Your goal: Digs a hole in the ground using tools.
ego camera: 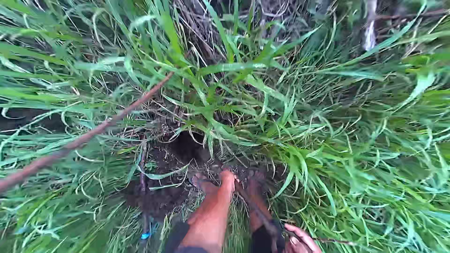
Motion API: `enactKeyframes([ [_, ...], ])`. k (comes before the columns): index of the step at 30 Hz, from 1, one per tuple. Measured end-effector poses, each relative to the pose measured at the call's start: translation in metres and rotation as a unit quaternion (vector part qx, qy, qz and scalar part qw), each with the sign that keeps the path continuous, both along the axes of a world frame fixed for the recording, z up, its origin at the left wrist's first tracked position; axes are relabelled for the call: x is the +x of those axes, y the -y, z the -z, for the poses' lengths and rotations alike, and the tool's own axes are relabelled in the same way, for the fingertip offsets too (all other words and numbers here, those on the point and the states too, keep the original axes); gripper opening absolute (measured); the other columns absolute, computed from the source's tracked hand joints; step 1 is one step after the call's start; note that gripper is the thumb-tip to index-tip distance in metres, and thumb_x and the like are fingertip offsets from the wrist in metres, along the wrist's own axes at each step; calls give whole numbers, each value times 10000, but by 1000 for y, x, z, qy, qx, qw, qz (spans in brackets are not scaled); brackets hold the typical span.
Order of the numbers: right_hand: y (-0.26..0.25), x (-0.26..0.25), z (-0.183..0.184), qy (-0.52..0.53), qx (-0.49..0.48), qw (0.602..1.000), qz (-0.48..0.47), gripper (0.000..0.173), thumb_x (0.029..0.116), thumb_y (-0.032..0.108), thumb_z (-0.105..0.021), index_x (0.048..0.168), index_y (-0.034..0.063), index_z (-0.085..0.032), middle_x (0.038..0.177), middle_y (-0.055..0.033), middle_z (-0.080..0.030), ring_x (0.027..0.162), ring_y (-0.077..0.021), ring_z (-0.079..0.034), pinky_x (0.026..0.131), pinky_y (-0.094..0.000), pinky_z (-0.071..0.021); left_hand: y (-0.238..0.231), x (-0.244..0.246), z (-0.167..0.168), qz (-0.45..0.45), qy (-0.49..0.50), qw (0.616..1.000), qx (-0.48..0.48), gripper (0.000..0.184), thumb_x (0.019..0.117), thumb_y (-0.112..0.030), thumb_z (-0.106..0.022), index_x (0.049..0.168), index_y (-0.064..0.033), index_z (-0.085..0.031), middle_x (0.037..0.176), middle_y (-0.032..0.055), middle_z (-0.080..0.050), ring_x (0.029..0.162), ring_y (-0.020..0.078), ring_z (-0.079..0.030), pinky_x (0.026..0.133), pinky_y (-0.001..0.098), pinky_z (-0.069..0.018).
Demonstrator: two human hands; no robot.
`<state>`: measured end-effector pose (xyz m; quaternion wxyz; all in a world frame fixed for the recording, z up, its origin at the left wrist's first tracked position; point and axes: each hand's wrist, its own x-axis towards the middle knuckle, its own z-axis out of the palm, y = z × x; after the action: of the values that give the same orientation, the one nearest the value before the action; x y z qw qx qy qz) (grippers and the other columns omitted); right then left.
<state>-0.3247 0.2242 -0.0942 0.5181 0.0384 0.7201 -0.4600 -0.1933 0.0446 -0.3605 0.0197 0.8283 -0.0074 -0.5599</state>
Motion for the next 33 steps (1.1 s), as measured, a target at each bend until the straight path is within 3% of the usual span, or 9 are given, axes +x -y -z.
enactKeyframes([
  [2,-12,-5,3,6,-5,1000,-9,330,1009,124,-487,1271,26,-661,624,-3,-602,471,-139,-567,477,-354,-553,-12,2,3,-11,11,1000,12,581,1124,-510,-207,1100,-40,-547,637,43,-462,422,156,-434,389,334,-443],
  [8,-43,-40,59,-50,45,998,18,332,999,96,-428,1192,-26,-669,575,20,-577,429,-114,-546,436,-321,-532,-28,-21,30,9,40,998,-45,601,1114,-542,-229,993,-43,-541,636,66,-488,446,197,-486,425,396,-489],
  [12,-76,-46,96,-76,59,995,15,356,1046,186,-406,1156,1,-690,553,16,-567,415,-130,-544,413,-334,-532,-49,-18,52,26,77,996,-48,624,1112,-551,-211,1085,-26,-547,660,76,-504,448,198,-492,426,393,-497],
  [16,-102,-77,165,-168,172,970,38,401,1052,228,-361,1033,-3,-688,554,18,-562,398,-114,-534,391,-322,-517,-54,-52,75,167,121,976,-75,614,1136,-436,-229,1205,52,-596,901,218,-639,683,305,-641,651,496,-573],
  [19,-109,-76,187,-170,267,946,67,466,1098,341,-367,968,29,-687,534,22,-536,392,-120,-520,396,-335,-510,-64,-55,86,183,153,970,-55,613,1137,-438,-225,1246,41,-592,968,229,-661,764,321,-675,707,506,-583],
  [22,-83,-63,168,-150,296,937,104,423,1082,407,-449,840,98,-608,510,40,-478,392,-121,-486,401,-342,-485,-63,-43,93,118,116,983,-78,611,1132,-466,-211,1263,19,-559,867,187,-638,658,284,-645,614,469,-577],
  [25,-58,-30,112,-133,241,954,116,342,1072,309,-487,825,102,-602,497,47,-461,384,-109,-465,393,-323,-474,-50,-18,62,-27,2,993,-113,545,1123,-514,-251,1192,-41,-512,686,71,-526,479,194,-532,448,375,-520],
  [29,-46,5,54,-112,153,977,96,347,1052,228,-456,746,124,-581,458,37,-452,360,-114,-448,374,-320,-446,-38,19,12,-94,-106,983,-112,308,1119,-377,-421,1137,-73,-466,700,44,-509,496,169,-529,464,338,-526],
  [33,-68,-31,3,-164,71,984,14,301,1010,203,-455,759,151,-612,488,68,-489,382,-92,-468,390,-311,-458,-49,3,-58,-172,-136,968,-121,274,1121,-364,-413,1169,-96,-442,707,40,-501,503,168,-531,472,338,-529],
])
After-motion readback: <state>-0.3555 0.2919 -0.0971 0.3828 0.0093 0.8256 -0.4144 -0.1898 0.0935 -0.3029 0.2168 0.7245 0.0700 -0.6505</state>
